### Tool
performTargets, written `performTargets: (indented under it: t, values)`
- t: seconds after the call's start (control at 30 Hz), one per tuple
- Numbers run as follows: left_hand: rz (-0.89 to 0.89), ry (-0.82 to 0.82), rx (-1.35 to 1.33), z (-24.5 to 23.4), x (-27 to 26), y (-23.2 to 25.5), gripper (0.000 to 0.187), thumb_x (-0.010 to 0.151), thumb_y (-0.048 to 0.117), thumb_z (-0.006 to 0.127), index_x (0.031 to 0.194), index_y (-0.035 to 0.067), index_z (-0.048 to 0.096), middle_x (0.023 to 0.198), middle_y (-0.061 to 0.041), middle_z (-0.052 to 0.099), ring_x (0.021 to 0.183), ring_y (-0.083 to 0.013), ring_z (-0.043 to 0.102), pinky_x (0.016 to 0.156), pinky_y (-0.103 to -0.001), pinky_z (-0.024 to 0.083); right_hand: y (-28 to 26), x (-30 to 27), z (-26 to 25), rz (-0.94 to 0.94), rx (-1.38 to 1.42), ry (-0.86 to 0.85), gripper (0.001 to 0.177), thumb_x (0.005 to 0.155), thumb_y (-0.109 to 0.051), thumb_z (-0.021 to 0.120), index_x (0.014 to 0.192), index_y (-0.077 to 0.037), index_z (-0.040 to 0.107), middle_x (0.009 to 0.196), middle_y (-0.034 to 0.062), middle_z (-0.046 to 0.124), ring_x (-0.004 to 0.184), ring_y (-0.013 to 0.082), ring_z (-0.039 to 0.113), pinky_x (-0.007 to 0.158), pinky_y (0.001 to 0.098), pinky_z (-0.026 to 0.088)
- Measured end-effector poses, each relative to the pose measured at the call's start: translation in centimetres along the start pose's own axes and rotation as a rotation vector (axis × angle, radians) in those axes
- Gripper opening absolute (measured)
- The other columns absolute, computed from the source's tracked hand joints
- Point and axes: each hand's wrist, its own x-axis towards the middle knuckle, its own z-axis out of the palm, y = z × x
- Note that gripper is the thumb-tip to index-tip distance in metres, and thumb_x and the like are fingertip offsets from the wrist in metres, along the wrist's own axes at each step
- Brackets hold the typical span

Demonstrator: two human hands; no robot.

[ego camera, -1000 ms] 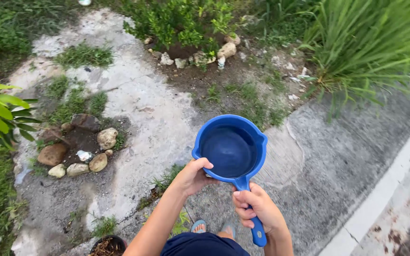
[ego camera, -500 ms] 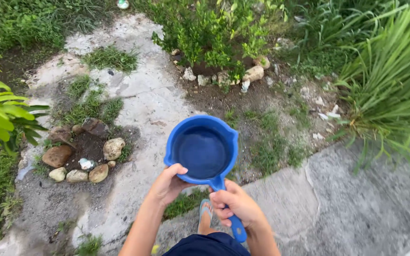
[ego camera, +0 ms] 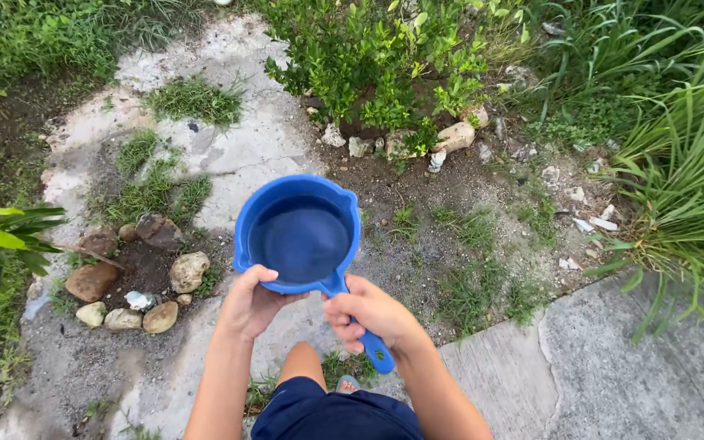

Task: The recorder uses a blue dipper to water various plants and bushes in an outdoor garden area using water from a blue bucket.

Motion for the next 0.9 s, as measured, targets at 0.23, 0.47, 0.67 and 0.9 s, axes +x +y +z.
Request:
performTargets:
  t: [0.23, 0.47, 0.67, 0.9]
  values:
    - [0.021, -0.004, -0.027, 0.5, 9.1, 5.3, 0.049, 0.077, 0.014, 0.065, 0.122, -0.005, 0.062, 0.109, -0.019, 0.070, 0.099, -0.0355, 0.070, 0.092, -0.062, 0.057, -7.0, 7.5, -3.7, -0.006, -0.025, -0.060, 0.020, 0.096, -0.007, 0.060, 0.085, -0.004, 0.044, 0.066, 0.0002, 0.045, 0.042, 0.0052, 0.041, 0.034, 0.0275, 0.039]
    - [0.009, -0.043, 0.016, 0.6, 19.2, 12.0, 0.046, 0.078, 0.015, 0.066, 0.121, -0.001, 0.064, 0.109, -0.018, 0.072, 0.099, -0.0329, 0.070, 0.089, -0.058, 0.057, -14.7, 15.5, -4.2, -0.040, -0.048, 0.021, 0.012, 0.091, -0.006, 0.059, 0.098, -0.003, 0.050, 0.067, 0.0008, 0.047, 0.040, 0.0050, 0.040, 0.032, 0.0264, 0.036]
    - [-0.001, -0.036, 0.059, 0.5, 26.6, 18.1, 0.047, 0.076, 0.013, 0.065, 0.121, 0.003, 0.063, 0.110, -0.016, 0.072, 0.099, -0.0318, 0.070, 0.087, -0.057, 0.058, -19.3, 23.0, -4.9, -0.082, -0.015, 0.057, 0.012, 0.090, -0.005, 0.059, 0.099, -0.004, 0.051, 0.067, 0.0012, 0.048, 0.039, 0.0056, 0.039, 0.031, 0.0267, 0.036]
    - [-0.063, -0.006, 0.053, -0.8, 35.5, 21.8, 0.047, 0.074, 0.018, 0.064, 0.118, 0.000, 0.064, 0.103, -0.017, 0.071, 0.091, -0.0326, 0.070, 0.082, -0.059, 0.058, -22.7, 29.6, -8.5, -0.109, 0.274, -0.112, 0.029, 0.100, -0.013, 0.059, 0.125, 0.000, 0.054, 0.082, 0.0045, 0.049, 0.053, 0.0082, 0.047, 0.039, 0.0263, 0.041]
